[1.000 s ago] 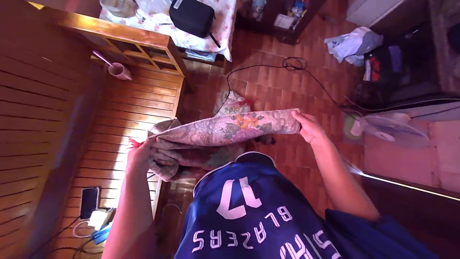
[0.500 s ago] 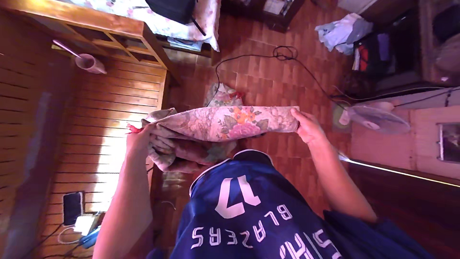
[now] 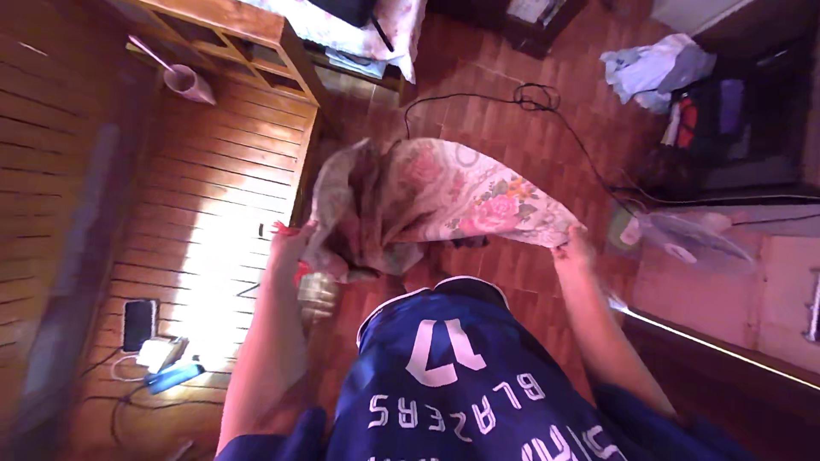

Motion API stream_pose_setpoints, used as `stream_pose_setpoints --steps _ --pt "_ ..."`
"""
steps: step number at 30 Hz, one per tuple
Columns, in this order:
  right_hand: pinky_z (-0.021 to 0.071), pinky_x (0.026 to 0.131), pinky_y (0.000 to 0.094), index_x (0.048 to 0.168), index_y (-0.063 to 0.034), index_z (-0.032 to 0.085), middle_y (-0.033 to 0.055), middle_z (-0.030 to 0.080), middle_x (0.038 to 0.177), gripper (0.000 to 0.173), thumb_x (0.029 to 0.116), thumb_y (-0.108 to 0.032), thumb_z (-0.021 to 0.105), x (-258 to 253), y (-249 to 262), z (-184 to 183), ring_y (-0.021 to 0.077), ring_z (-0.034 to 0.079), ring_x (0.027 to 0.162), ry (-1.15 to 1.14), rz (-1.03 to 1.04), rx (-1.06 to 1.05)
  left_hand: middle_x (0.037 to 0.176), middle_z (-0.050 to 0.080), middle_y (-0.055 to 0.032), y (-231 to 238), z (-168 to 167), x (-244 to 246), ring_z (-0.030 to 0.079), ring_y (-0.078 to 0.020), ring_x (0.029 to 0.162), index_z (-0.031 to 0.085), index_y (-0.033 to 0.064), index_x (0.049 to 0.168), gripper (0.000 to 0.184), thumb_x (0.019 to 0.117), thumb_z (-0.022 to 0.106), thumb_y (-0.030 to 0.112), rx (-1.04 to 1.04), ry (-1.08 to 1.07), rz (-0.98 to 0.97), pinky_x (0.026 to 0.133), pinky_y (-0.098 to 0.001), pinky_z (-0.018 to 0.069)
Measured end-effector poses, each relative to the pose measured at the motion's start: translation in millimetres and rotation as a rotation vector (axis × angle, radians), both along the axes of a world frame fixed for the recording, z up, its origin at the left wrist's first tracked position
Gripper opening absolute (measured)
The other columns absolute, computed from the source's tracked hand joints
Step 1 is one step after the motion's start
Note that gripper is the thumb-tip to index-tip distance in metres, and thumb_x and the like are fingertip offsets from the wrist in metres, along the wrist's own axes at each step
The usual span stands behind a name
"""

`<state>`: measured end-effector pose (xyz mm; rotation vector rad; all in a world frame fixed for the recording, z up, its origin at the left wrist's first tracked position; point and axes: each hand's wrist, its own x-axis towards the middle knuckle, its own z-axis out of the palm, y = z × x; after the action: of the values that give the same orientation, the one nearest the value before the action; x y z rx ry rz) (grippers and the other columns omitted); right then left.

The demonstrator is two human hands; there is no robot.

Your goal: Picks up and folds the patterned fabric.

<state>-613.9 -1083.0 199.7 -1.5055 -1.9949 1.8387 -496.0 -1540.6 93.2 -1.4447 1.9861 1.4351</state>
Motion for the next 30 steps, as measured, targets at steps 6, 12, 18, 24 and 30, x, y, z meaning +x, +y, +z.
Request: stream_pose_setpoints --steps 6,12,18,24,30 --pt "0.0574 0.087 0.0363 0.129 0.0106 0.056 0.0229 0.064 0.114 0.036 0.1111 -0.019 0.044 28 -46 -37 0.0218 0.066 0.097 -0.092 0.481 0.031 0.105 0.066 -0.0287 100 6 -11 0.065 -0.0381 0.094 0.061 -0.01 0.121 0.053 0.1074 0.052 0.04 0.042 0.043 0.025 0.088 -0.0573 0.0515" --pt "0.0545 0.091 0.038 0.121 0.0106 0.063 0.0225 0.067 0.111 0.03 0.1059 -0.013 0.054 52 -89 -58 0.0232 0.066 0.1 -0.2 1.048 -0.019 0.087 0.066 -0.0095 221 34 -31 0.063 -0.0133 0.076 0.064 -0.0059 0.108 0.022 0.0961 0.071 0.011 0.273 0.379 -0.035 0.075 -0.0346 0.0553" --pt "0.0535 0.095 0.0371 0.124 0.0104 0.06 0.023 0.065 0.117 0.028 0.1064 -0.009 0.051 38 -85 -59 0.0225 0.065 0.105 -0.264 1.174 -0.119 0.095 0.071 -0.0132 260 35 -41 0.069 -0.0184 0.085 0.065 -0.0037 0.115 0.022 0.0982 0.068 0.01 0.267 0.385 -0.111 0.085 -0.0402 0.0567" --pt "0.0545 0.089 0.0341 0.125 0.0104 0.059 0.0205 0.065 0.114 0.027 0.1071 -0.007 0.048 47 -92 -51 0.0192 0.065 0.099 -0.326 1.063 -0.224 0.097 0.071 -0.019 280 31 -38 0.069 -0.0278 0.091 0.068 -0.0066 0.105 0.017 0.0943 0.071 0.006 0.01 0.434 -0.023 0.089 -0.0458 0.0549" --pt "0.0557 0.074 0.032 0.129 0.0048 0.055 0.0144 0.063 0.103 0.028 0.1102 -0.013 0.044 43 -92 -51 0.0166 0.063 0.084 -0.45 0.861 -0.357 0.109 0.068 -0.0279 296 30 -26 0.066 -0.0411 0.108 0.072 -0.0092 0.107 0.019 0.0941 0.069 0.005 -0.098 0.428 -0.163 0.1 -0.0515 0.0514"
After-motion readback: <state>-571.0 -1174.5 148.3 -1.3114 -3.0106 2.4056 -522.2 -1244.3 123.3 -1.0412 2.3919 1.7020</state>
